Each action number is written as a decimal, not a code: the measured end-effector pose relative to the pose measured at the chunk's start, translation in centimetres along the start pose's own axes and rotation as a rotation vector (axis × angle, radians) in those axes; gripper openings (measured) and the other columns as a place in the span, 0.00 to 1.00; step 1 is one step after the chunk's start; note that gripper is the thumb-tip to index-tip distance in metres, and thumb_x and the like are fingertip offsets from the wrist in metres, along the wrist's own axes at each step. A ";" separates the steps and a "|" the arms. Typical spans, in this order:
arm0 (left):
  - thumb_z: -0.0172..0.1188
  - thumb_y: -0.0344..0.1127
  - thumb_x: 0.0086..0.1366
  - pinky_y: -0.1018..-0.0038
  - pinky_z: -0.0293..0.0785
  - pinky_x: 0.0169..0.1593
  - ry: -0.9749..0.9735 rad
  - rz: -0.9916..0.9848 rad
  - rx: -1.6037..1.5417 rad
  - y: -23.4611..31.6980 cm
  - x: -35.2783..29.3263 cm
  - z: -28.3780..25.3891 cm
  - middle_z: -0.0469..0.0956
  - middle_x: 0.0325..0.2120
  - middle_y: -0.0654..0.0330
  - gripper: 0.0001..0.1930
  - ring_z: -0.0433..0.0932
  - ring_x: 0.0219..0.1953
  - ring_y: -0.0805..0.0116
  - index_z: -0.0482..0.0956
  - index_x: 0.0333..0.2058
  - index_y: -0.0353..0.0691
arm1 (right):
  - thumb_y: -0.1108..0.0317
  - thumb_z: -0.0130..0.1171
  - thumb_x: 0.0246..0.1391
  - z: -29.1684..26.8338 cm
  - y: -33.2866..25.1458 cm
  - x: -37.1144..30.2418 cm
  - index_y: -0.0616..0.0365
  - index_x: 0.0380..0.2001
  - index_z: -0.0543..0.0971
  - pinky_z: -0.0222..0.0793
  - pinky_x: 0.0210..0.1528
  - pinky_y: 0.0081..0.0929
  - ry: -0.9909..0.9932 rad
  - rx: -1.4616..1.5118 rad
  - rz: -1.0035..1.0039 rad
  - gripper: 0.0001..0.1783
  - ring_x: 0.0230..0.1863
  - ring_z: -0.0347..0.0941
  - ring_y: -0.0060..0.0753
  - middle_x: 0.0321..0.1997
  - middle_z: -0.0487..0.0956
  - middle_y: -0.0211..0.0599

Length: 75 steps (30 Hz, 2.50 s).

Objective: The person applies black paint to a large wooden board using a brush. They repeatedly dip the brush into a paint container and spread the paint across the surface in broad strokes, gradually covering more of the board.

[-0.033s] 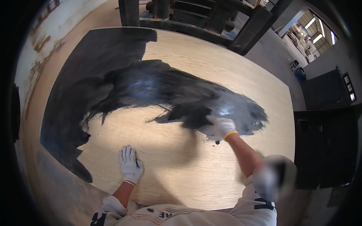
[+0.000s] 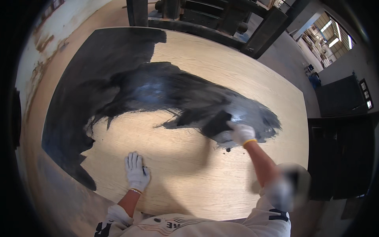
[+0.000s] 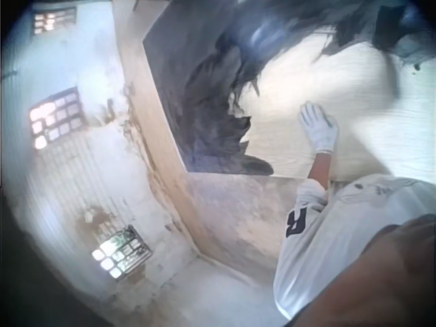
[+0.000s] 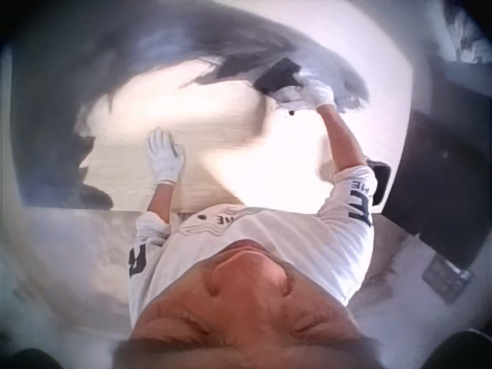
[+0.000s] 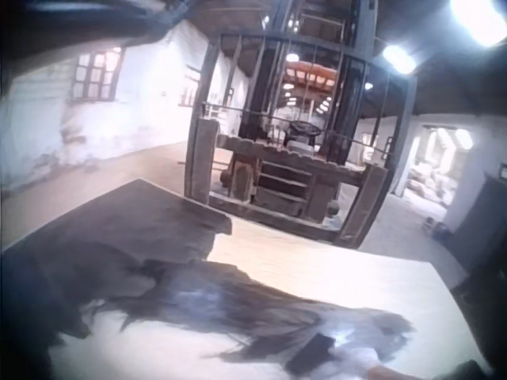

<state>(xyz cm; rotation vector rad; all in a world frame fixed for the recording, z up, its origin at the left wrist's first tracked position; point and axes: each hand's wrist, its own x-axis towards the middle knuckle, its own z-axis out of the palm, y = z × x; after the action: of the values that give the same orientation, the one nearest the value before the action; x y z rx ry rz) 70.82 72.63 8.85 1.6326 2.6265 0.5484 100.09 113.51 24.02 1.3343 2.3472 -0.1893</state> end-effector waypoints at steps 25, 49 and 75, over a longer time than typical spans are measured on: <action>0.62 0.39 0.58 0.39 0.48 0.78 0.020 -0.049 -0.088 0.0 -0.2 0.0 0.69 0.67 0.39 0.32 0.60 0.74 0.35 0.73 0.61 0.30 | 0.49 0.57 0.69 -6.7 -23.2 8.7 0.43 0.70 0.75 0.80 0.56 0.45 0.015 -0.310 -0.567 0.29 0.56 0.85 0.48 0.55 0.87 0.42; 0.58 0.44 0.64 0.36 0.42 0.79 -0.040 -0.042 -0.114 -0.3 -0.8 0.8 0.64 0.71 0.39 0.35 0.54 0.77 0.35 0.71 0.65 0.28 | 0.60 0.50 0.64 2.2 -20.2 2.0 0.56 0.63 0.76 0.74 0.64 0.53 -0.100 0.010 -0.035 0.26 0.62 0.79 0.64 0.58 0.83 0.63; 0.60 0.45 0.62 0.34 0.42 0.78 -0.012 0.069 -0.239 -1.5 -0.8 -0.6 0.65 0.68 0.37 0.33 0.56 0.74 0.34 0.72 0.61 0.27 | 0.52 0.58 0.67 -0.5 -27.7 6.4 0.64 0.54 0.83 0.76 0.31 0.39 -0.251 0.182 -0.047 0.26 0.28 0.84 0.43 0.30 0.86 0.47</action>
<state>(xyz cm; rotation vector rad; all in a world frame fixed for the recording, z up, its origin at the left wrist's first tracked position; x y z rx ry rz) 69.78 71.20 8.81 1.6499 2.3924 0.8168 73.69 104.09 19.18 1.2556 2.1904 -0.5637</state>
